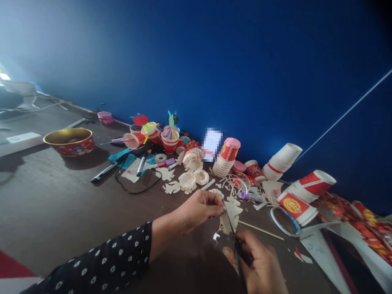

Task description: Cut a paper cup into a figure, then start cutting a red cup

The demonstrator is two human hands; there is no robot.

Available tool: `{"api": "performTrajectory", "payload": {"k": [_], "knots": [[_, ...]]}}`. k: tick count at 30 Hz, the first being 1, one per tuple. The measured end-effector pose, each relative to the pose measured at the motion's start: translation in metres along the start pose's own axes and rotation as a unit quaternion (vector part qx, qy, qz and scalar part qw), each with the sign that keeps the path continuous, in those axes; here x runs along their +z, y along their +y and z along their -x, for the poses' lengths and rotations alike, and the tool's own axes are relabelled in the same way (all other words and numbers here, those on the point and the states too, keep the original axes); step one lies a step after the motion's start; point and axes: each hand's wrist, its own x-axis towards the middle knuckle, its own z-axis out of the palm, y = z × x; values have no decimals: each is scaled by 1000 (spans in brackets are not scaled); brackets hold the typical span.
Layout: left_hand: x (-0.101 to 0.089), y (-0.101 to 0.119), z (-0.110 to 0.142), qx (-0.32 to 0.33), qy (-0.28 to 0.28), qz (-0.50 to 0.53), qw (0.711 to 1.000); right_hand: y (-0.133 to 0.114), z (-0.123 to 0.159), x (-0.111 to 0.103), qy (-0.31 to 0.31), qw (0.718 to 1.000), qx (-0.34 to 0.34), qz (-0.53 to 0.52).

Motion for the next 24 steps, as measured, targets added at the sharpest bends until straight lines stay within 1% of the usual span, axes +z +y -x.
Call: {"api": "performTrajectory", "payload": {"k": [5, 7, 11, 13, 17, 21, 24], "knots": [[-6, 2, -2, -5, -25, -39, 999, -2, 1, 0, 0, 999, 19, -45], [-10, 5, -2, -18, -37, -59, 997, -1, 1, 0, -11, 998, 33, -50], [-20, 11, -2, -56, -72, -133, 987, 0, 0, -1, -42, 996, 50, -63], [-24, 12, -2, -63, -77, -157, 983, -1, 0, -2, -59, 994, 55, -70], [-25, 12, -1, -75, -76, -141, 984, -3, -1, -3, -84, 992, 65, -71], [-24, 12, -1, -104, -67, -108, 986, -3, -1, -3, -109, 990, 67, -57], [-27, 9, -3, -125, -66, -95, 985, -4, -1, -3, -125, 987, 78, -58]]}}
